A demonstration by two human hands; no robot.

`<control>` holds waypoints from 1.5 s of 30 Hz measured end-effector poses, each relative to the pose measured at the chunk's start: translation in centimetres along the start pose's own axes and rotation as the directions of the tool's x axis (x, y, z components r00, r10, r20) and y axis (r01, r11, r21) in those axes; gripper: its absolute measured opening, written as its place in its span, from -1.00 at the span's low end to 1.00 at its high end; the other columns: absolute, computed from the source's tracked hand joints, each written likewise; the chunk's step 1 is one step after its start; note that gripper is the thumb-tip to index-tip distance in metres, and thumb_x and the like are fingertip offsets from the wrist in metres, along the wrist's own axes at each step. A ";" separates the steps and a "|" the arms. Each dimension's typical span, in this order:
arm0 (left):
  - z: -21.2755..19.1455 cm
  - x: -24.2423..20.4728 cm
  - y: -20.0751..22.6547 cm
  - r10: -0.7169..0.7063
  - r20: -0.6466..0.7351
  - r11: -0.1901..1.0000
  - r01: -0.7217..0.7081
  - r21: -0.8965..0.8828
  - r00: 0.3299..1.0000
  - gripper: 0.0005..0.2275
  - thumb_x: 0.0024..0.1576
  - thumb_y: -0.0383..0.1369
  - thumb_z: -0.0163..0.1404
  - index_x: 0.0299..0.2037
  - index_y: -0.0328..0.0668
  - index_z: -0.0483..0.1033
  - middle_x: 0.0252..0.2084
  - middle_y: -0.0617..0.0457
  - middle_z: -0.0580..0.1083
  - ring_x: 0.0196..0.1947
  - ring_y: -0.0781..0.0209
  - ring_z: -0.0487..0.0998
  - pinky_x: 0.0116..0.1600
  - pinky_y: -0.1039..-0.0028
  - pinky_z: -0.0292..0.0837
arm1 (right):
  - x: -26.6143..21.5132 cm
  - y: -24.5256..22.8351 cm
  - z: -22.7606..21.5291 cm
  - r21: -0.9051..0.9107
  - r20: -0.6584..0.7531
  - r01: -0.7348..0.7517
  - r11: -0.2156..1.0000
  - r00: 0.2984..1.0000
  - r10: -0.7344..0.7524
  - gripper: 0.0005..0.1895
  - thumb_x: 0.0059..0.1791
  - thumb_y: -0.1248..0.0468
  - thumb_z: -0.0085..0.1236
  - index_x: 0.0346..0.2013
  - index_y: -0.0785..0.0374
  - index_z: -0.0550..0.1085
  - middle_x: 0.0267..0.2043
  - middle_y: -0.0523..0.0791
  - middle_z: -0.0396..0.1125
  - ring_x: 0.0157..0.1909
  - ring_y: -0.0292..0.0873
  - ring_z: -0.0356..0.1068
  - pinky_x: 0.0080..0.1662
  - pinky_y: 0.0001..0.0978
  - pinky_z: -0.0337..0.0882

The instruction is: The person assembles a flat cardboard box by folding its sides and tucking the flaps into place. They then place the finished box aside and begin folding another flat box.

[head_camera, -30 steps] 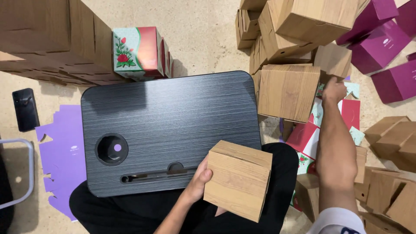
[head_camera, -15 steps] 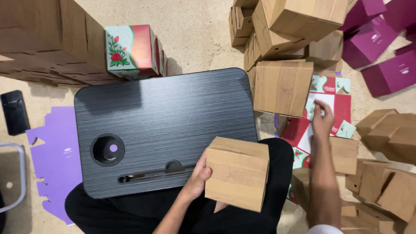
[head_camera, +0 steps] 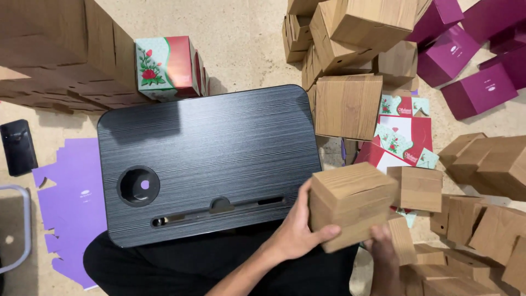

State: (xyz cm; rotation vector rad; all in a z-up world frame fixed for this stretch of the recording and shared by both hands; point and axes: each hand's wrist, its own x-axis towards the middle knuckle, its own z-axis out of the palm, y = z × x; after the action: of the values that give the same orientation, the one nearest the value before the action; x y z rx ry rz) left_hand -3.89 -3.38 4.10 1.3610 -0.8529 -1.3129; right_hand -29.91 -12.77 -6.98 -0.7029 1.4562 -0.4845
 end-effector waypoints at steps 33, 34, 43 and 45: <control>-9.0 -1.8 -3.5 0.310 -0.214 0.814 -0.142 0.563 0.927 -0.70 0.31 -0.15 -0.17 0.09 -0.06 0.50 0.22 -0.02 0.38 0.21 0.02 0.35 0.26 0.14 0.22 | 32.3 -18.6 -4.2 0.205 -0.221 0.360 0.910 0.923 -0.315 -0.46 0.10 0.12 -0.09 0.32 0.26 0.16 0.36 0.10 0.09 0.36 0.20 0.27 0.02 -0.07 0.82; -9.1 -1.7 -3.5 0.323 -0.209 0.805 -0.152 0.573 0.923 -0.71 0.31 -0.15 -0.16 0.07 -0.05 0.50 0.23 -0.01 0.38 0.20 0.03 0.35 0.25 0.15 0.22 | 31.2 -17.4 -4.7 0.147 -0.174 0.379 0.914 0.919 -0.353 -0.69 0.13 0.07 0.01 0.02 0.18 0.24 0.10 -0.04 0.13 0.32 0.15 0.33 0.01 -0.01 0.77; -9.0 -1.7 -3.9 0.342 -0.205 0.786 -0.159 0.598 0.917 -0.72 0.30 -0.15 -0.15 0.05 -0.02 0.52 0.23 0.02 0.39 0.20 0.05 0.35 0.21 0.18 0.20 | 14.7 -4.1 -8.4 -0.694 -0.187 0.442 0.568 0.651 -0.735 -0.76 0.16 0.18 0.04 0.05 0.22 0.50 0.01 -0.02 0.36 0.02 -0.09 0.33 0.07 -0.22 0.31; -9.0 -1.5 -4.0 0.352 -0.205 0.780 -0.165 0.604 0.913 -0.72 0.30 -0.15 -0.15 0.05 -0.03 0.52 0.23 0.02 0.40 0.20 0.06 0.35 0.20 0.19 0.20 | 13.2 -2.3 -9.0 -0.733 -0.128 0.503 0.458 0.560 -0.819 -0.79 0.11 0.36 0.11 0.04 0.24 0.53 -0.02 0.01 0.33 -0.05 -0.10 0.33 0.05 -0.28 0.36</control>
State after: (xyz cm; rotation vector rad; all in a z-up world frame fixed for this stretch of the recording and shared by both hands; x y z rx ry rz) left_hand 4.07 0.68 -0.35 1.7791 -1.2281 -0.6030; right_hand -37.56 -24.74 -14.73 -1.9057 1.7678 -0.8556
